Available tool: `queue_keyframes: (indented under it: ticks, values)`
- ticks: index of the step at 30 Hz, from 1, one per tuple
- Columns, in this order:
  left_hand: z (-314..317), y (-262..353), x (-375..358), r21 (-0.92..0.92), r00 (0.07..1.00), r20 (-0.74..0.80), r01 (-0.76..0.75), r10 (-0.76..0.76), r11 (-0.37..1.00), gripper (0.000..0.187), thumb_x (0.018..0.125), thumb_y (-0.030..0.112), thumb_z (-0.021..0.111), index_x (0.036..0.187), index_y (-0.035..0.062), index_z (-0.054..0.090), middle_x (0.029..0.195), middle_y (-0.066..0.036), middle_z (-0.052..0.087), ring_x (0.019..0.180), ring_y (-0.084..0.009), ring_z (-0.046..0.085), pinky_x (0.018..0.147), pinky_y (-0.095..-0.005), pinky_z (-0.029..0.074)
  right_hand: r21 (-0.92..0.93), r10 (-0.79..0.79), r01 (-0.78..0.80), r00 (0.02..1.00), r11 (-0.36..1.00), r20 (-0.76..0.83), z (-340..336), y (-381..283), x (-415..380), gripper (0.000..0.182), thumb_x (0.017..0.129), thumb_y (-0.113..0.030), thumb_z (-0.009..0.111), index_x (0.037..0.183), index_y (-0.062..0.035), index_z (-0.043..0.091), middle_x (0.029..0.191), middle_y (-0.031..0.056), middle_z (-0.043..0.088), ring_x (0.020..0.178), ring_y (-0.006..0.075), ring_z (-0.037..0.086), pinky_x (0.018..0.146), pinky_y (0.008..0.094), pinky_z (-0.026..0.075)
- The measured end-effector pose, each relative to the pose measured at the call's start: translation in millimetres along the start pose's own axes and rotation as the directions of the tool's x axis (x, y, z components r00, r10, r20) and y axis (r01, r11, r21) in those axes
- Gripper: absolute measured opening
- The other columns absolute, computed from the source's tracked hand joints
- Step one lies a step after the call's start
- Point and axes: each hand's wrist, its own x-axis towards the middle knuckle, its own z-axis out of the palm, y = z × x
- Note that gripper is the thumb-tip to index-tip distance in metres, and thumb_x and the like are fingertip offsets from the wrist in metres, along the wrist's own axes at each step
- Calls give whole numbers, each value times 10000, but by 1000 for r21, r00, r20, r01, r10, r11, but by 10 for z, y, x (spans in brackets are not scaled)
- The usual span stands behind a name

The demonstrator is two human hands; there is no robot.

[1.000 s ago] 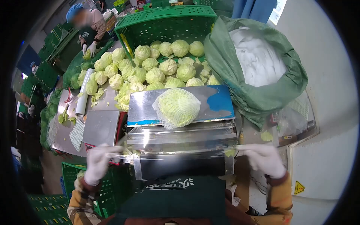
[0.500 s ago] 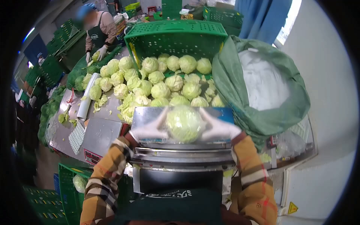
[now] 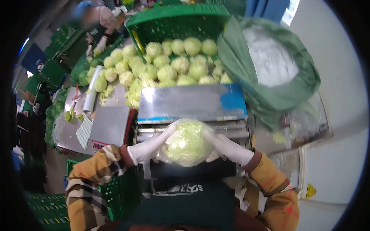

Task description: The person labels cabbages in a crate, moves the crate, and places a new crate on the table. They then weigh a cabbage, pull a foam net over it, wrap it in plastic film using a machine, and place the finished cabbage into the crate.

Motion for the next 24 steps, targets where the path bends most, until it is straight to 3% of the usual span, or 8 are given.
queue_keyframes:
  ticks: [2,6,10,12,14,17,20,24]
  values:
    - [187,-169,-332,-73,973,195,136,-120,988,822,890,748,421,1418,118,450,1351,-106,545,1183,-198,569,910,-365,506,88,307,-331,927,939,216,176,203,-204,727,1002,-595,340,1392,12,429,1257,125,593,986,159,646,777,266,570]
    - [63,-943,102,-157,902,256,393,-347,906,948,793,889,300,1424,196,447,1338,-51,574,1172,-237,591,870,-400,537,446,370,-506,857,738,359,437,674,-291,747,998,-618,305,1417,-10,420,1289,175,576,1040,235,638,923,303,527]
    - [33,-1133,110,-389,941,307,259,-140,884,736,927,710,373,1411,162,460,1291,-87,609,1166,-245,610,896,-370,554,534,400,-508,862,676,312,239,1126,-449,650,1020,-529,366,1420,-20,424,1366,203,515,1209,267,548,1070,380,434]
    - [28,-1212,-100,-368,969,223,189,-112,910,664,980,630,354,1409,132,449,1283,-109,613,1145,-252,623,937,-363,530,550,329,-412,911,726,249,266,1157,-715,528,989,-428,531,1323,-20,553,1381,208,507,1215,268,548,1048,361,439]
    - [4,-1455,-297,-322,996,-69,-68,48,944,540,992,457,519,1343,47,513,1262,-114,609,1128,-221,619,959,-344,498,-284,-163,109,971,953,-173,344,1242,-915,358,927,-271,655,1174,-12,667,1308,204,574,1135,258,606,972,312,471]
    - [-96,-2029,-322,50,879,-256,-403,401,914,112,917,43,633,1018,1,658,1033,-79,672,973,-155,624,903,-300,482,-275,-369,275,842,921,-394,443,1371,-871,160,869,-53,680,1015,9,703,1121,154,671,1048,220,641,910,294,485]
    - [-144,-2345,-111,-84,692,-483,-646,536,759,39,933,21,606,942,-7,630,954,-81,667,892,-152,629,850,-299,493,-508,-662,429,548,747,-511,468,1381,-681,55,906,10,625,940,33,660,989,116,694,926,183,655,848,285,509]
    - [228,-1715,15,-311,515,-619,-854,593,417,113,993,128,555,913,49,551,656,2,498,568,-84,484,516,-247,376,-400,-619,504,406,766,-673,479,1347,-283,80,960,-44,580,929,8,632,712,35,612,619,92,572,574,232,458]
